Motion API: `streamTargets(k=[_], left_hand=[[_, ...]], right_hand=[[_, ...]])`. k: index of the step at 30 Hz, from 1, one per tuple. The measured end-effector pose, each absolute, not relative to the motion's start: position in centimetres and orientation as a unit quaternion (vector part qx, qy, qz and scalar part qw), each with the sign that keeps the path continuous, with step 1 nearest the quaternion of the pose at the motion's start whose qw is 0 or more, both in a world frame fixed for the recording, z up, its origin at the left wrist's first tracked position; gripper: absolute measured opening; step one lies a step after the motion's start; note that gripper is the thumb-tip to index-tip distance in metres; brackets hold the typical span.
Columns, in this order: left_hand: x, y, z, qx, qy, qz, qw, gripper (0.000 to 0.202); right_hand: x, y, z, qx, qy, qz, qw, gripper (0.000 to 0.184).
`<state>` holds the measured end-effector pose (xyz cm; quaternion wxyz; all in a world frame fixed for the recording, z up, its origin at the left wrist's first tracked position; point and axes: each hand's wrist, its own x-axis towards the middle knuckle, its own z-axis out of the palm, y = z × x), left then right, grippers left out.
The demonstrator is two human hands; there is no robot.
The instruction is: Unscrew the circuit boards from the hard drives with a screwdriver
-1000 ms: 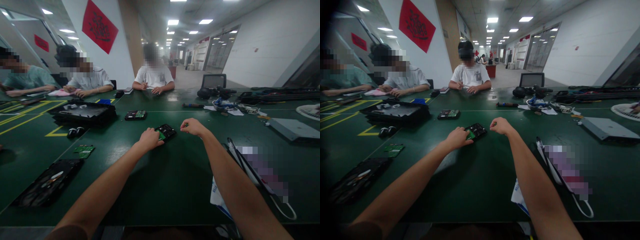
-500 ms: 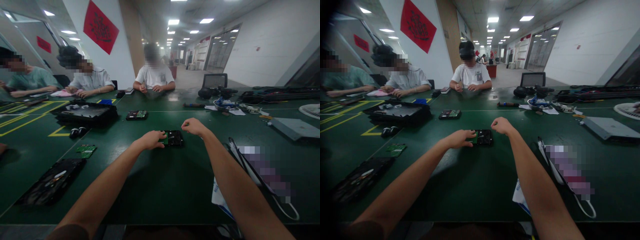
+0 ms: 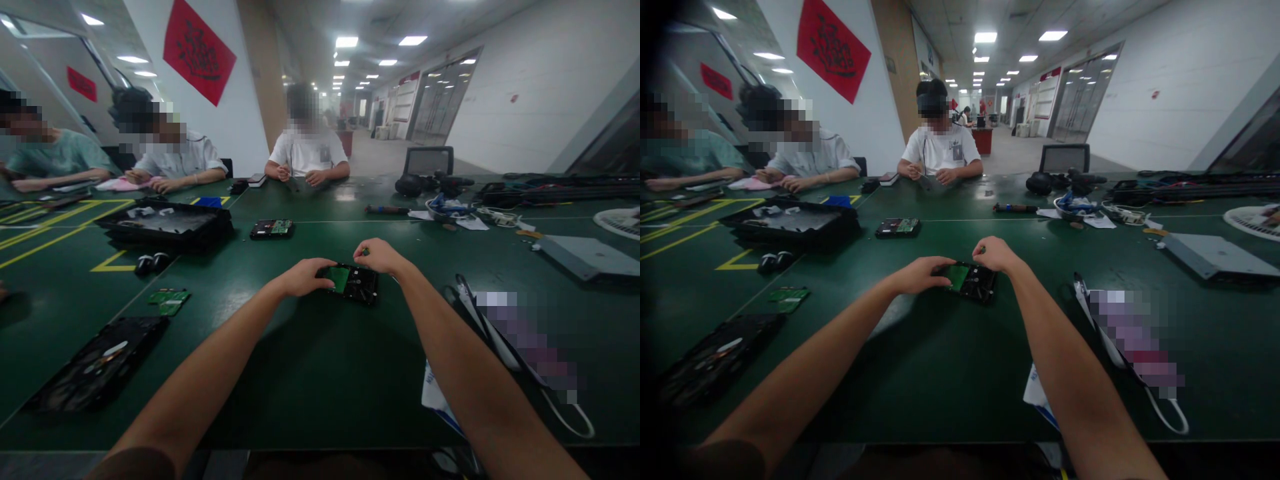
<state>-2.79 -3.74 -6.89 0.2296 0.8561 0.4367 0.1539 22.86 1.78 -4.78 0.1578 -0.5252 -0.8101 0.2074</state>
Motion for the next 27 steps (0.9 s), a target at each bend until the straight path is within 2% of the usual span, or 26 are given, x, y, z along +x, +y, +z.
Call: streamTargets(k=[5,10,17,23,27], left_hand=[[-3.0,-3.5,-6.7,0.813,0.531,0.122,0.207,0.046],[-2.8,-3.7,-6.6,0.806,0.530,0.115,0.237,0.041],[-2.7,-3.8,-6.8,0.794,0.535,0.120,0.264,0.045],[-2.6,-3.8,-7.2,0.803,0.516,0.123,0.271,0.066],[-2.8,-3.7,-7.2,0.829,0.484,0.111,0.257,0.065]], right_hand=[[22.2,1.4,-4.6,-0.504,-0.834,0.189,0.125,0.012],[21.9,1.7,-5.2,-0.483,-0.854,0.160,0.106,0.009],[21.6,1.9,-5.8,-0.482,-0.859,0.147,0.093,0.012],[21.2,1.5,-5.7,-0.485,-0.858,0.146,0.083,0.014],[21.2,1.4,-5.8,-0.481,-0.860,0.149,0.084,0.012]])
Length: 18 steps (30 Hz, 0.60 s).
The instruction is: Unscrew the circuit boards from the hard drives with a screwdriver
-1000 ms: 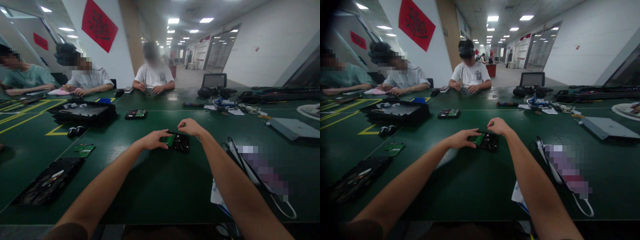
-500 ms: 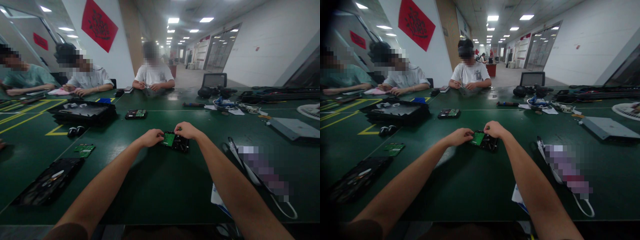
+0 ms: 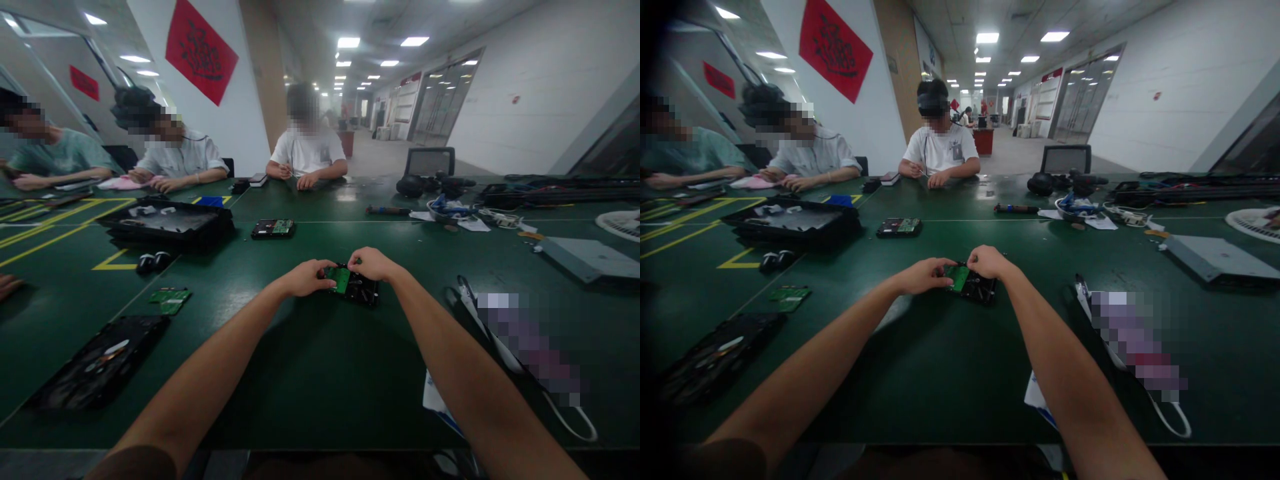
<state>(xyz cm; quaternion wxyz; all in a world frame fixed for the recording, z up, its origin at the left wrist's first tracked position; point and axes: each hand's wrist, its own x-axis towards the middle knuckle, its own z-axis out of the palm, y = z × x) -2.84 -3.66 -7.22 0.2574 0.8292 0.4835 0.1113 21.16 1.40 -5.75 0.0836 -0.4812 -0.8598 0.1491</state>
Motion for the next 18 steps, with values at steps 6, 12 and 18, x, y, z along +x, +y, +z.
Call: streamTargets(k=[6,12,18], left_hand=[[-2.90,-3.44,-7.46,0.828,0.484,0.114,0.259,0.064],[-2.82,-3.47,-7.51,0.828,0.481,0.117,0.265,0.065],[-2.77,-3.63,-7.30,0.827,0.483,0.119,0.262,0.063]], right_hand=[[21.18,1.53,-6.05,-0.497,-0.850,0.154,0.086,0.010],[21.10,1.53,-6.17,-0.503,-0.844,0.163,0.091,0.010],[20.95,1.46,-6.20,-0.513,-0.836,0.176,0.087,0.012]])
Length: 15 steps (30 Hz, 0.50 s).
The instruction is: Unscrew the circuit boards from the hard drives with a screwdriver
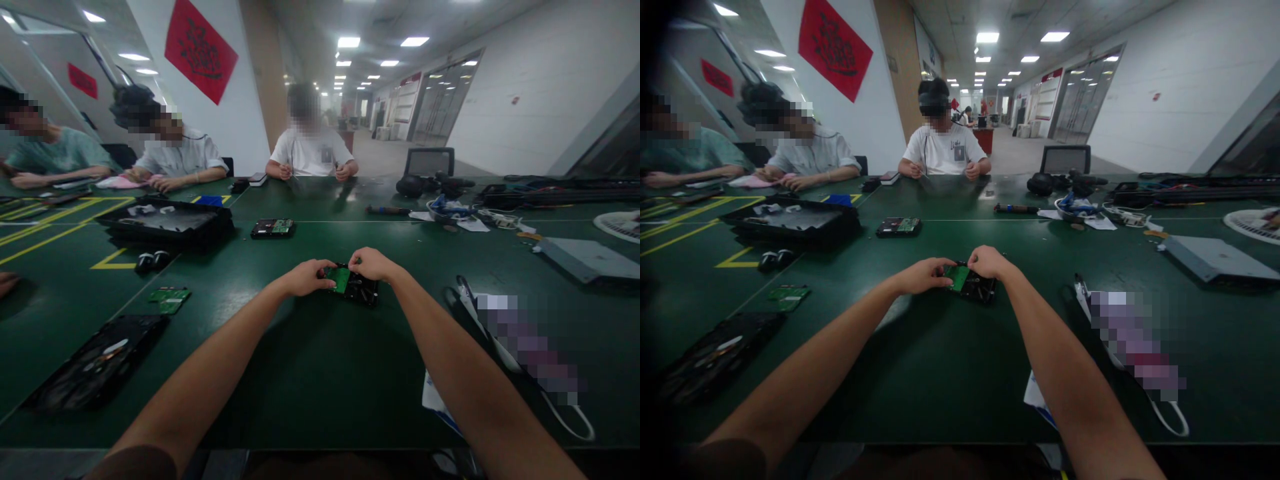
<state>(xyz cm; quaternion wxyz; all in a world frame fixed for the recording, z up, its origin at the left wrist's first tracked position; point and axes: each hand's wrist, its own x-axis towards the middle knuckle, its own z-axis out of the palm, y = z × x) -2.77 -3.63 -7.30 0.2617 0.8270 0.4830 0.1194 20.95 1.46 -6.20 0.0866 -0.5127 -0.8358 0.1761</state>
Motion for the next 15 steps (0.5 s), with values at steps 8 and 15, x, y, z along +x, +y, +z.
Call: streamTargets(k=[8,15], left_hand=[[-2.65,-3.76,-7.07,0.829,0.481,0.116,0.261,0.063],[-2.79,-3.49,-7.49,0.829,0.480,0.118,0.262,0.063]], right_hand=[[20.82,1.28,-6.10,-0.512,-0.838,0.168,0.080,0.011],[20.83,1.46,-6.17,-0.512,-0.838,0.171,0.081,0.010]])
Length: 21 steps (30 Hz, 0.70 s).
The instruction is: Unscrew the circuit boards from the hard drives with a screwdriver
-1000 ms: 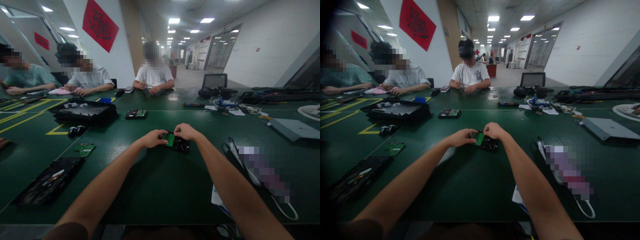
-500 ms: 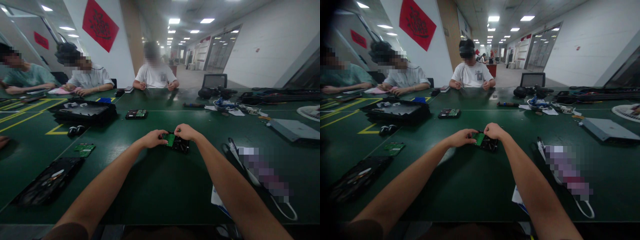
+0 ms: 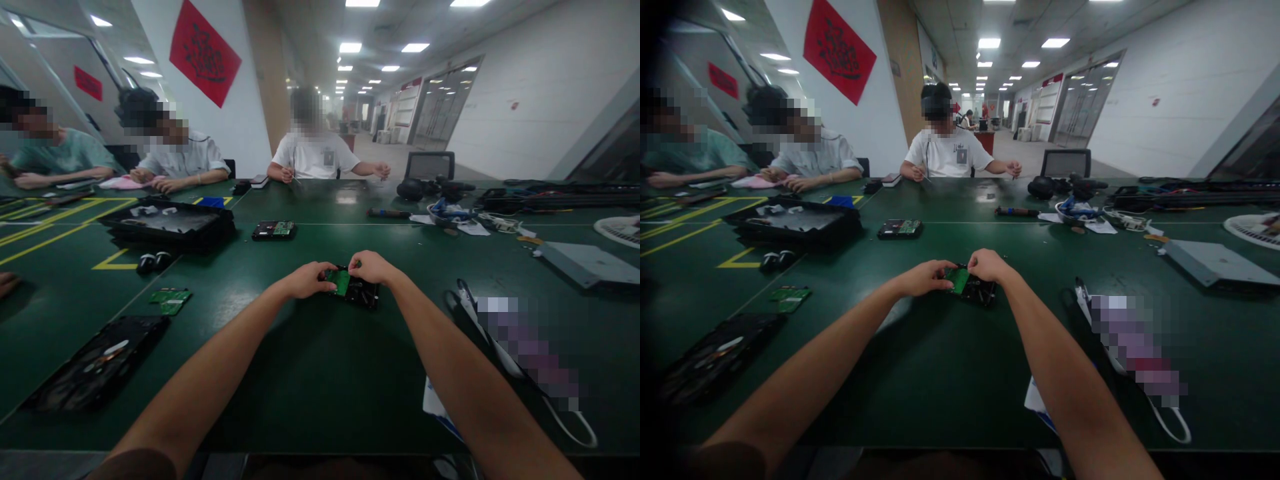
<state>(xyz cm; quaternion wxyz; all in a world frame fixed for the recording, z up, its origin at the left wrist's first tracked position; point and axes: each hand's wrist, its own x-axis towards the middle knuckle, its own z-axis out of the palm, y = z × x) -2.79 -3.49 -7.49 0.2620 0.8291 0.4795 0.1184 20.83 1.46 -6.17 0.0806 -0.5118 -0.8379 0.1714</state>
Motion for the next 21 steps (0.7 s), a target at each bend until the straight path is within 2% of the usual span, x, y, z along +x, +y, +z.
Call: streamTargets(k=[21], left_hand=[[-3.31,-3.00,-8.28,0.826,0.467,0.132,0.286,0.068]], right_hand=[[20.99,1.23,-5.87,-0.525,-0.825,0.186,0.098,0.012]])
